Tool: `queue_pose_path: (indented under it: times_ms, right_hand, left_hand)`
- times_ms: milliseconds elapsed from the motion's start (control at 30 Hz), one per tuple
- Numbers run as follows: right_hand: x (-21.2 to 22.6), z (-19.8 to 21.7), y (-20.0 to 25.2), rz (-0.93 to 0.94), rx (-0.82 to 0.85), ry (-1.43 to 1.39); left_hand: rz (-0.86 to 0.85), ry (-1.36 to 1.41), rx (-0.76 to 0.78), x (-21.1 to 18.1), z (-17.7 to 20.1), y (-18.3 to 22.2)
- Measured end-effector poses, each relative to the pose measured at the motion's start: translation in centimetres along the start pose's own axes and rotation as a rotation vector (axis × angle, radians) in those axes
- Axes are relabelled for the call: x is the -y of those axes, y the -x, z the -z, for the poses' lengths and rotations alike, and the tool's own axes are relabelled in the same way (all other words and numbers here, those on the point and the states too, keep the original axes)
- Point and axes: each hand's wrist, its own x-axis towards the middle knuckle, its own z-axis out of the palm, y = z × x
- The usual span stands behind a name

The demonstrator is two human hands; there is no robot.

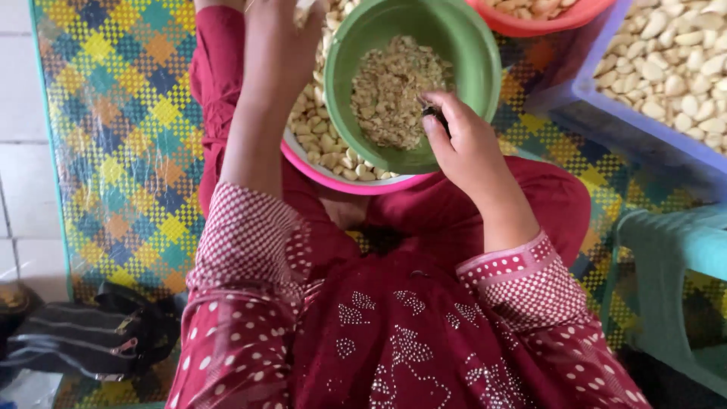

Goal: A person sits on the floor peeling garlic cloves by hand and sorting them into different bowls.

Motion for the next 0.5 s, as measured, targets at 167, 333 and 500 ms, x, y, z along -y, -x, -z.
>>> queue_pose_path:
  times_ms: [167,333,500]
  right_hand:
    - [1.2,-0.7,-0.6,0.013,0.058,0.003]
    - [1.8,-1.1,-0.5,-0.028,0.069,0.014]
    - [2.3,-1.3,-0.4,-0.110,0.068,0.008]
  left_hand:
    - [0.173,-0.505,0.077,5.9,0.0,8.3]
    - [0.245,-0.521,0.234,6.3,-2.5,9.8]
    - [0.280,-0.625,0.351,6.5,-3.5,9.3]
